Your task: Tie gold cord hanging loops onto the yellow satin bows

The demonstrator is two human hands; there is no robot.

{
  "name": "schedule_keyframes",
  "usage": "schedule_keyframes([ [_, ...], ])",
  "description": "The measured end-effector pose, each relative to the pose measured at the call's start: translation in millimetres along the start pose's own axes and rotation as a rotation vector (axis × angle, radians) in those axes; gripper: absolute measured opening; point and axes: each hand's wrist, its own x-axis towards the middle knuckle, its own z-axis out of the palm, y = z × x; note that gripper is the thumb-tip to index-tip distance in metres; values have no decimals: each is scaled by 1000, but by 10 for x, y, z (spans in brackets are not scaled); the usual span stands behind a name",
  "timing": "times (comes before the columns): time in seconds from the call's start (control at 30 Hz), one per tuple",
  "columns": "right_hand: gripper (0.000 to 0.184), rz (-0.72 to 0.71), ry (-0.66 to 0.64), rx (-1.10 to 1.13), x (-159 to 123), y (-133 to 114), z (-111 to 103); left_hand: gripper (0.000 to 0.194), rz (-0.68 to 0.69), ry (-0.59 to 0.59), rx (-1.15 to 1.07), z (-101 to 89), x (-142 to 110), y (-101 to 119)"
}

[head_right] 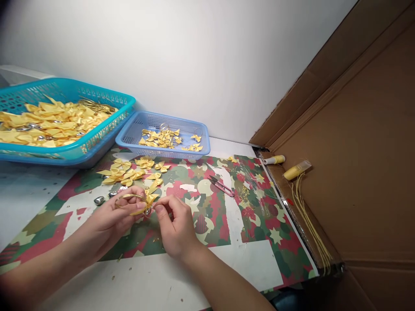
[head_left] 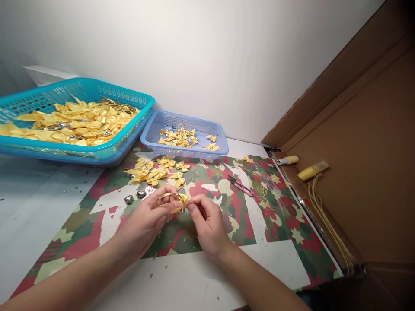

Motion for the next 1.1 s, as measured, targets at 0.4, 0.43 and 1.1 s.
schedule_keyframes([
  [0.4,19,-113,20,-129,6,22,44,19,267,-48,356,-41,26,-52],
  [0.43,16,-127,65,-169,4,13,41,19,277,-43,374,-41,25,-57],
  [1.1,13,-446,328,-525,-42,-24,55,11,793,68,830,-39,-53,-80],
])
